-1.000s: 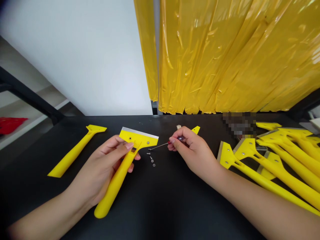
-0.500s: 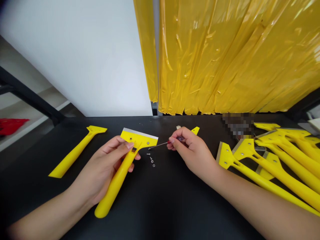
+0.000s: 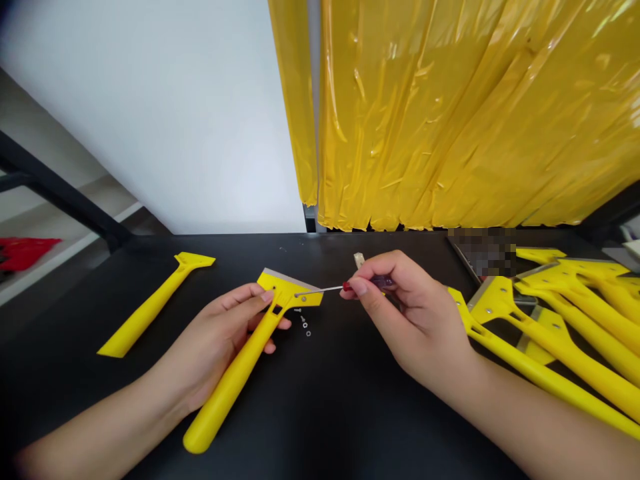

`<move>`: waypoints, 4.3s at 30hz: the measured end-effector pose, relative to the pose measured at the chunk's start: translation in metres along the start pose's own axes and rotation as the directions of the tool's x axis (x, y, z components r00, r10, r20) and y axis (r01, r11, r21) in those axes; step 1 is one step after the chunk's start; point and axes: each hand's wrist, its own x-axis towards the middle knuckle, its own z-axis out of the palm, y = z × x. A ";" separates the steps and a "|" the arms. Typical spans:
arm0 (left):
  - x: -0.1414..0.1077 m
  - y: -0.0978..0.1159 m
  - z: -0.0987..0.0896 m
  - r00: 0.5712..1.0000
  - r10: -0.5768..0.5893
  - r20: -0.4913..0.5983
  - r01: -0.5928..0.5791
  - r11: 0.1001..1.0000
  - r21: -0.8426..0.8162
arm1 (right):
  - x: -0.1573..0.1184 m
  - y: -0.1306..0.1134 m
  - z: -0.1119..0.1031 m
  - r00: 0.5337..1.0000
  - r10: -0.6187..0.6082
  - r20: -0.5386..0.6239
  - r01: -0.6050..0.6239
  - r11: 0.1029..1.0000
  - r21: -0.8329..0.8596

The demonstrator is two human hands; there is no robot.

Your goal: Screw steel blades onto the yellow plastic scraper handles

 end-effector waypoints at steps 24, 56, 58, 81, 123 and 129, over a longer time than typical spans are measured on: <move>-0.009 -0.008 0.008 0.961 -0.150 0.233 0.180 0.977 -0.113 | -0.006 0.000 0.004 0.997 -0.015 0.079 0.015 1.000 0.003; -0.012 -0.002 0.007 0.970 0.241 0.037 -0.243 0.941 0.237 | -0.008 -0.038 0.005 0.797 -0.466 0.383 0.599 0.532 -0.598; -0.011 -0.003 0.006 0.968 0.247 0.041 -0.249 0.935 0.254 | -0.008 -0.037 0.007 0.802 -0.451 0.392 0.594 0.529 -0.607; -0.010 -0.001 0.003 0.944 0.325 0.056 -0.320 0.866 0.384 | -0.015 -0.037 0.009 0.877 -0.281 0.390 0.477 0.613 -0.630; -0.011 -0.005 0.002 0.936 0.349 0.037 -0.340 0.877 0.338 | -0.016 -0.024 0.012 0.908 -0.252 0.335 0.413 0.670 -0.617; -0.010 -0.005 0.001 0.936 0.349 0.040 -0.340 0.869 0.359 | -0.016 -0.023 0.013 0.915 -0.211 0.345 0.387 0.706 -0.594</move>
